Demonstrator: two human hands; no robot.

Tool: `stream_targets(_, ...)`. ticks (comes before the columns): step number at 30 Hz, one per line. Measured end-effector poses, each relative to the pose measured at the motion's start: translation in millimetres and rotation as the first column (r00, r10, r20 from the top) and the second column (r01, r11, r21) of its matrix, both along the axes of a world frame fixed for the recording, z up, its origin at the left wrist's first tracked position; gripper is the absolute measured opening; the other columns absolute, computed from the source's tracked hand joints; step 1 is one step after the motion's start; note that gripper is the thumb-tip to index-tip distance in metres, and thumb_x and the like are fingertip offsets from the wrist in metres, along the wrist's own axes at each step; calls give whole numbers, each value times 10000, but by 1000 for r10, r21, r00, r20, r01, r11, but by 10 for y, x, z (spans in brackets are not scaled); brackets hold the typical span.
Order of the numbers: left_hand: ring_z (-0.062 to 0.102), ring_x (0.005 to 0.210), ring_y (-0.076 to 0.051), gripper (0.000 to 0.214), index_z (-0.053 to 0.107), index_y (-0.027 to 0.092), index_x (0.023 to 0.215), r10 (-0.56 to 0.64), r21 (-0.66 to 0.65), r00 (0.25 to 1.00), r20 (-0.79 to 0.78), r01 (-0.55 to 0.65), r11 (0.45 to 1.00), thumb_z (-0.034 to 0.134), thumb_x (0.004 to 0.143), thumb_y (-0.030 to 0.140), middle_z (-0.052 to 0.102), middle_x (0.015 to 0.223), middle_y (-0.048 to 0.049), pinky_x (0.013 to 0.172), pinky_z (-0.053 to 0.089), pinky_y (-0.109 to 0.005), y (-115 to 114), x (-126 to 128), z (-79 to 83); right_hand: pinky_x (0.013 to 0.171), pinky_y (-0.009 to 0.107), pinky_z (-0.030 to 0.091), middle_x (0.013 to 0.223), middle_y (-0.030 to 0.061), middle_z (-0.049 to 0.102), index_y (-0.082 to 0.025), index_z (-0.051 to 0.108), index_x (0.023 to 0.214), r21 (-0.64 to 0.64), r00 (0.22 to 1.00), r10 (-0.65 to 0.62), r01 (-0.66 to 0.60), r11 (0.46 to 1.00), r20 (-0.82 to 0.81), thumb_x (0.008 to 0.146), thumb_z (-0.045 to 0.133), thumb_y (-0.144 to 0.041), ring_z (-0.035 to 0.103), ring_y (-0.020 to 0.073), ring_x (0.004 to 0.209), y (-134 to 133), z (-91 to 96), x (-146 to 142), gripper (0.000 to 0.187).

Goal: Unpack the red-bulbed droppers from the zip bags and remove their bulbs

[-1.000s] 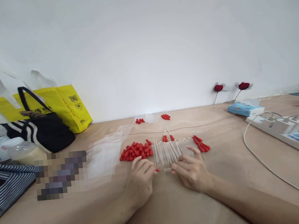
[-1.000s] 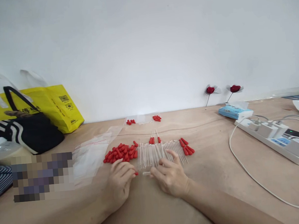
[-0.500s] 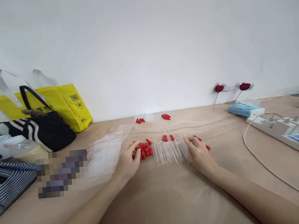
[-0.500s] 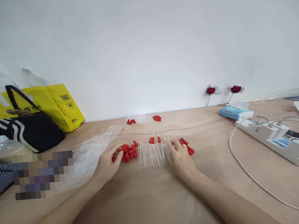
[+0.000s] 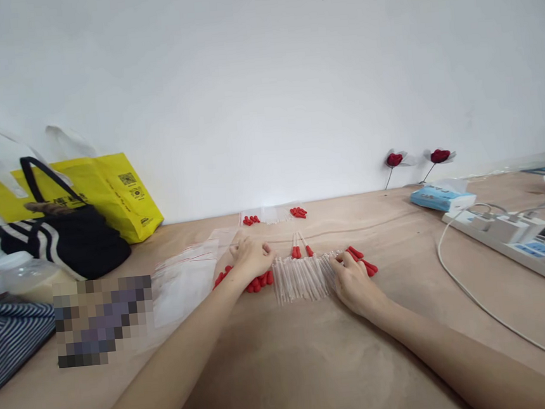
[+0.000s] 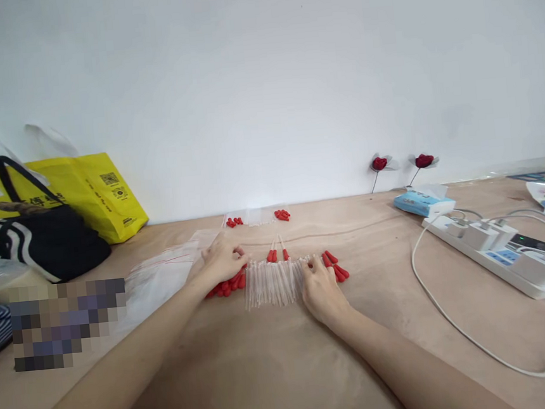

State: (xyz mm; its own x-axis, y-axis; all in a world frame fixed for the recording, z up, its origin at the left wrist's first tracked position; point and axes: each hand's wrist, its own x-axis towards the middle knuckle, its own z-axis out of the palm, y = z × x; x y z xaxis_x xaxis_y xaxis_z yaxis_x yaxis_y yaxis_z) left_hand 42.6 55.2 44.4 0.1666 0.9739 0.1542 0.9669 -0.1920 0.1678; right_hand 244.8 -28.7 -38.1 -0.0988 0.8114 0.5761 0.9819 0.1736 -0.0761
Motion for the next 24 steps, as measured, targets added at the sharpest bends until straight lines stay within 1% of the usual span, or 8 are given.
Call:
stream_targets(3,462,1047,-313,285,668,235,649,-22,-51,1000,-22,21,998,547,660,493,633,958,-77,864,306,-459,68,244,-35,598,265,283,851,91,494,-141,537,876,-44,1000,8,-8,999,-1,688,377,-23,428,178,687,-25,35,-20,273)
stream_targets(7,439,1065,-359,412,668,189,713,-2,-113,999,-37,-3,994,542,614,568,611,1016,-142,883,275,-513,182,476,-108,611,272,290,835,86,496,-144,530,825,-74,999,27,-28,997,-18,715,386,-45,449,182,707,-49,85,-21,206)
stream_targets(11,480,1006,-347,325,657,166,734,26,-117,999,-45,-31,993,586,601,454,619,978,-153,846,316,-485,221,552,-125,622,279,299,848,92,513,-146,547,818,-9,996,66,-67,998,-58,729,378,-61,464,187,742,-42,88,0,209)
stream_targets(14,464,1012,-329,255,649,163,729,24,-45,999,-45,-26,999,544,654,383,605,983,-145,834,319,-463,131,503,-60,645,290,313,881,99,532,-140,563,899,70,991,84,-76,995,-106,740,367,-68,477,191,775,-33,89,17,263)
stream_targets(17,414,1050,-315,271,631,159,710,-29,142,998,-54,36,989,466,735,373,573,1022,-134,866,273,-466,-85,346,4,674,307,318,916,96,554,-145,556,987,164,987,89,-66,984,-137,766,381,-114,492,196,808,-55,132,16,284)
stream_targets(20,482,898,-256,213,601,161,698,-264,441,958,-114,287,851,465,761,313,603,856,-91,819,308,-428,-387,119,-40,728,334,318,983,96,569,-158,535,1068,283,985,121,-82,956,-123,799,423,-194,499,205,864,-117,202,-14,294)
stream_targets(22,507,795,-209,156,583,168,703,-415,522,898,-148,427,739,476,768,261,612,781,-50,812,312,-410,-588,-22,-139,793,355,309,1043,96,571,-168,514,1120,330,979,193,-163,930,-62,815,450,-232,495,208,927,-168,239,-49,318)
stream_targets(24,513,753,-180,140,568,173,694,-520,577,841,-149,501,645,480,780,240,616,756,-30,841,301,-402,-746,-121,-261,877,387,271,1092,86,572,-186,501,1148,325,957,289,-281,903,28,824,474,-260,480,210,996,-209,255,-93,334)
